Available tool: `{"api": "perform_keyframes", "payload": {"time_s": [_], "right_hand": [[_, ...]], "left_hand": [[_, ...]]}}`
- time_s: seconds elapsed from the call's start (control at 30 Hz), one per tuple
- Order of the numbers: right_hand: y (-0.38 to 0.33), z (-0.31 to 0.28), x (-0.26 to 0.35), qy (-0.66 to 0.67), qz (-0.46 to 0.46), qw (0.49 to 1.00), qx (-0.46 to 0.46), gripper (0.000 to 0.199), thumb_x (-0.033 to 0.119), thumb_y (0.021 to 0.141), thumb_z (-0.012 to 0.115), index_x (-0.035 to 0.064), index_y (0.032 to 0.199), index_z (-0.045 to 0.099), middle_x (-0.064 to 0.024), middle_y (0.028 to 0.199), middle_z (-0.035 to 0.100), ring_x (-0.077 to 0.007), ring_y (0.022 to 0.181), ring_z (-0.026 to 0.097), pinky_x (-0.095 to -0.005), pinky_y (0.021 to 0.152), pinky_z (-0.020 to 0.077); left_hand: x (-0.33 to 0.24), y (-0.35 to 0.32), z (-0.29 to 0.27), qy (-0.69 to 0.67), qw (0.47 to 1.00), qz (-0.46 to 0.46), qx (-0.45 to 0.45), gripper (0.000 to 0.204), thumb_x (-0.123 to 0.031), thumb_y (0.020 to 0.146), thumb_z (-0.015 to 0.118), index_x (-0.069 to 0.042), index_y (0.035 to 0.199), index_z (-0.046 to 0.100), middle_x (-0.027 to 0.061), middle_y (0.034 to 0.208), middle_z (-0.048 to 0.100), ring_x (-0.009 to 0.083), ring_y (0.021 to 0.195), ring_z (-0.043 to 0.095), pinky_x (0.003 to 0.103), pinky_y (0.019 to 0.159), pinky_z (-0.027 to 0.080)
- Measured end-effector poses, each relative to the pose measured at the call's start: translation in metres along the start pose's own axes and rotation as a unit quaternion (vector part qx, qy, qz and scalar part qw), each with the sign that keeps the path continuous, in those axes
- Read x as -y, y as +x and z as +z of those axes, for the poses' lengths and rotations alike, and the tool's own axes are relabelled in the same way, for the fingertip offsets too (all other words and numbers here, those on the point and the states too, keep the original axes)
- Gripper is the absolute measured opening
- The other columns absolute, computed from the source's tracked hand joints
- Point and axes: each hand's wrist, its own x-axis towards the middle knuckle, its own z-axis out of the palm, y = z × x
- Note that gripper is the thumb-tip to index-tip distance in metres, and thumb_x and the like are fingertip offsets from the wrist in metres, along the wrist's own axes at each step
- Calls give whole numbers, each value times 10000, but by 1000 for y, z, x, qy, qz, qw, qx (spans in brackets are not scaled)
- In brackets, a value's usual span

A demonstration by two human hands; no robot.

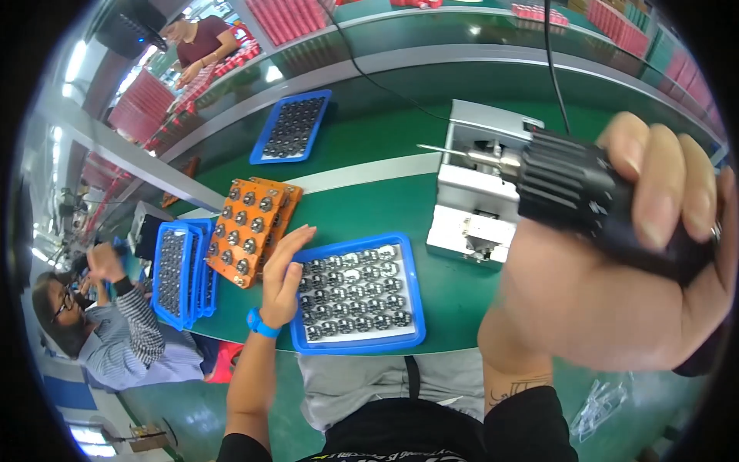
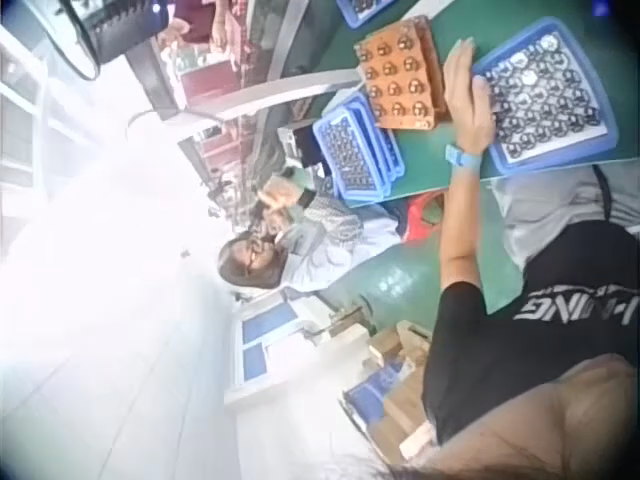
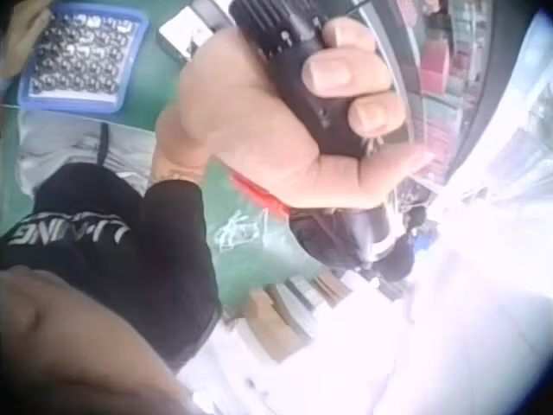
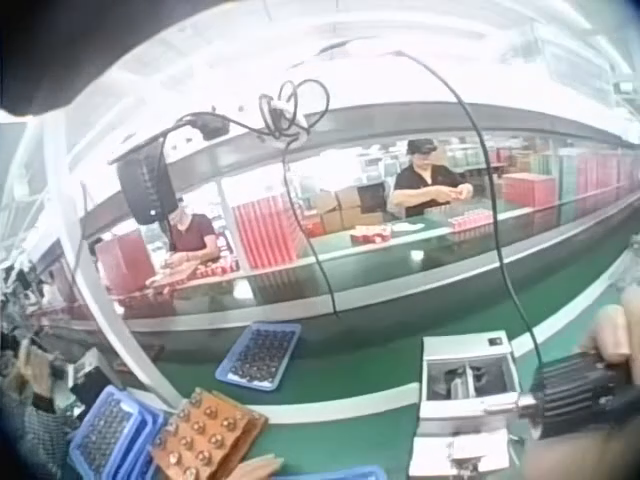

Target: The person assembles small electronic components into a tray, securing them with screws using an electric screwdriver and an automatic screw dispenser.

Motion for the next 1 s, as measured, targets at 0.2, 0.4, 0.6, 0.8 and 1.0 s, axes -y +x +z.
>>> {"api": "perform_keyframes", "payload": {"time_s": [0.2,0.4,0.6,0.8,1.0], "right_hand": [[3,9,-8,-131,13,989,-60,346,237,845,561,-29,1059,505,-124,953,501,-227,767,500,-394,773,393],[20,-13,-20,-239,-32,959,-148,287,255,986,514,22,1154,505,-110,998,570,-218,829,567,-409,770,481],[-13,-48,-2,-379,132,914,55,667,552,1039,333,22,1444,318,-90,827,563,-165,593,540,-298,580,482],[-57,-76,-17,-462,161,870,61,858,705,959,284,6,1457,263,-58,632,476,-142,429,447,-292,441,418],[-75,-88,-26,-495,131,857,68,836,735,937,317,-4,1329,335,-75,617,474,-164,441,460,-304,439,407]], "left_hand": [[12,11,11,-53,997,-49,-37,374,-213,1011,435,58,1195,615,184,1228,636,322,1199,567,402,1042,410],[24,9,17,-134,979,-149,-46,398,-242,1046,407,70,1054,655,137,1088,685,196,1042,612,307,956,435],[31,15,20,-112,977,-180,-27,289,-183,1006,498,56,966,655,96,952,679,164,883,600,297,838,452],[36,20,19,-25,993,-117,-22,148,-44,941,546,55,978,650,97,909,638,177,871,587,297,822,442],[39,17,21,-17,993,-116,-20,155,33,901,532,50,978,666,119,933,637,236,946,583,308,867,435]]}}
